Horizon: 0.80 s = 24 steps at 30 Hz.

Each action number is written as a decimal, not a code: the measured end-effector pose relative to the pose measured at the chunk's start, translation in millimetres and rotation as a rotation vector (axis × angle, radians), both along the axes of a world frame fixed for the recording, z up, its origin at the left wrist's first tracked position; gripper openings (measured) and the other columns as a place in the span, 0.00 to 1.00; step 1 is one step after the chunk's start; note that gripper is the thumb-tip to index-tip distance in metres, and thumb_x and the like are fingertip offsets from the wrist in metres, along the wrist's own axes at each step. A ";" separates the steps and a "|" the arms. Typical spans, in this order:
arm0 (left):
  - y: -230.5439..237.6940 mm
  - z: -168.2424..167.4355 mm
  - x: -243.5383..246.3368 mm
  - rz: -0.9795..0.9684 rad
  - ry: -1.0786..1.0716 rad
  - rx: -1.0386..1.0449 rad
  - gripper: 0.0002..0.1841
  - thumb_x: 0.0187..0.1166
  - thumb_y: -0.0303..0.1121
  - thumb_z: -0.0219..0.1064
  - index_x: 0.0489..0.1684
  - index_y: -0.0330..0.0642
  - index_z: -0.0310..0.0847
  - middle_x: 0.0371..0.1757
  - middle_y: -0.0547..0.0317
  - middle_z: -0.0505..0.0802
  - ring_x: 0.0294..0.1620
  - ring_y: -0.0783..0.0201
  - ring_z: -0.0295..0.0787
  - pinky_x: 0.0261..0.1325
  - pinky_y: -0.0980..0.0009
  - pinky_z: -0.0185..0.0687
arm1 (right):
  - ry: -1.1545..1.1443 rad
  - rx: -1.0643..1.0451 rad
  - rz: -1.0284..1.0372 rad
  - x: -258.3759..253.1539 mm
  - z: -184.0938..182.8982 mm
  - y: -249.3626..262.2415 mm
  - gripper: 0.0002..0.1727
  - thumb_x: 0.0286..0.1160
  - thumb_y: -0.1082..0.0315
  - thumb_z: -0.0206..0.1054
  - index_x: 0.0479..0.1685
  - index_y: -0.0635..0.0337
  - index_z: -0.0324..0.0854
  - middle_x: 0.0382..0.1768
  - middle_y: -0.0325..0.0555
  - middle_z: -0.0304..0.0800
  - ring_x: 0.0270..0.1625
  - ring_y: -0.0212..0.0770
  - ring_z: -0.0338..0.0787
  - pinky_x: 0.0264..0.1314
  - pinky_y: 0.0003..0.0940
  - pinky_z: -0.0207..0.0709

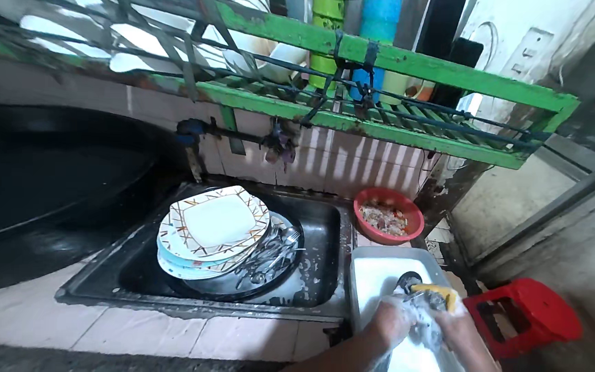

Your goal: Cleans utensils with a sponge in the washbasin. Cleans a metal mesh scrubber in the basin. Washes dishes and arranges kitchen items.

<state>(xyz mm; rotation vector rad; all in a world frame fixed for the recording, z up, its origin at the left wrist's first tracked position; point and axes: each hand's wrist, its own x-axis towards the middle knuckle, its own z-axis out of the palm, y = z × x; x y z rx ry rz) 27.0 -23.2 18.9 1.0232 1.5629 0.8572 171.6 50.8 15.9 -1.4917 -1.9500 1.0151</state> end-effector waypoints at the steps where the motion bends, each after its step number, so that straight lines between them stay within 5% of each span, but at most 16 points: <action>1: -1.1 2.7 -1.8 -0.085 0.116 0.043 0.17 0.87 0.27 0.58 0.68 0.26 0.77 0.61 0.38 0.88 0.59 0.52 0.86 0.67 0.60 0.78 | -0.009 -0.022 0.029 -0.4 -0.5 -1.7 0.33 0.68 0.70 0.76 0.75 0.70 0.73 0.63 0.62 0.88 0.66 0.51 0.88 0.72 0.51 0.79; 3: 0.8 3.2 -3.1 -0.235 0.301 0.093 0.18 0.89 0.26 0.54 0.69 0.23 0.77 0.70 0.34 0.85 0.73 0.46 0.81 0.79 0.56 0.70 | -0.013 -0.026 0.003 -0.2 -2.6 5.5 0.32 0.68 0.71 0.74 0.76 0.69 0.73 0.65 0.62 0.86 0.67 0.51 0.87 0.72 0.52 0.78; 6: 3.3 1.5 -0.9 -0.119 0.198 0.072 0.18 0.92 0.31 0.51 0.66 0.26 0.79 0.61 0.37 0.88 0.60 0.50 0.86 0.70 0.58 0.77 | 0.015 0.020 -0.127 -4.6 1.9 16.8 0.32 0.69 0.76 0.71 0.78 0.69 0.71 0.68 0.67 0.84 0.69 0.57 0.85 0.72 0.57 0.76; 10: 1.3 0.8 -1.4 -0.220 0.429 0.142 0.17 0.90 0.25 0.51 0.66 0.24 0.80 0.70 0.34 0.85 0.74 0.46 0.80 0.81 0.58 0.67 | 0.031 0.036 0.001 -7.7 -2.1 5.0 0.30 0.66 0.79 0.70 0.74 0.71 0.74 0.67 0.63 0.85 0.69 0.51 0.86 0.73 0.49 0.78; 12: 0.8 -1.7 -0.8 -0.185 0.381 0.118 0.18 0.90 0.26 0.51 0.67 0.24 0.79 0.70 0.35 0.85 0.73 0.47 0.81 0.81 0.58 0.68 | -0.045 -0.010 0.034 -8.6 1.3 7.1 0.29 0.68 0.77 0.70 0.74 0.69 0.75 0.67 0.62 0.85 0.70 0.51 0.86 0.74 0.50 0.77; 17: 3.4 -6.2 2.4 -0.054 0.171 0.083 0.17 0.92 0.32 0.52 0.65 0.28 0.80 0.58 0.40 0.89 0.57 0.54 0.87 0.67 0.62 0.78 | -0.030 0.169 -0.163 6.2 23.9 41.0 0.29 0.69 0.79 0.70 0.74 0.68 0.76 0.66 0.69 0.85 0.69 0.63 0.85 0.72 0.65 0.74; 18: 1.6 -5.7 2.3 -0.018 0.103 0.073 0.17 0.92 0.32 0.53 0.66 0.29 0.80 0.55 0.42 0.90 0.52 0.57 0.88 0.62 0.64 0.80 | 0.062 0.207 -0.202 12.1 26.7 44.8 0.28 0.71 0.78 0.69 0.75 0.68 0.75 0.63 0.68 0.86 0.64 0.61 0.87 0.68 0.63 0.77; 21: 1.0 -8.6 3.4 0.111 -0.308 0.008 0.15 0.89 0.37 0.60 0.63 0.37 0.79 0.34 0.60 0.84 0.23 0.72 0.75 0.28 0.76 0.73 | 0.304 0.119 -0.166 22.2 29.1 47.8 0.31 0.80 0.62 0.65 0.81 0.64 0.64 0.59 0.55 0.86 0.53 0.43 0.90 0.55 0.45 0.87; 24: -0.1 -5.9 3.3 0.021 -0.494 -0.001 0.13 0.88 0.37 0.62 0.61 0.39 0.78 0.30 0.65 0.83 0.17 0.75 0.73 0.22 0.79 0.71 | 0.050 -0.015 -0.006 18.6 37.2 28.4 0.32 0.73 0.59 0.72 0.77 0.60 0.73 0.57 0.55 0.89 0.53 0.46 0.91 0.57 0.51 0.84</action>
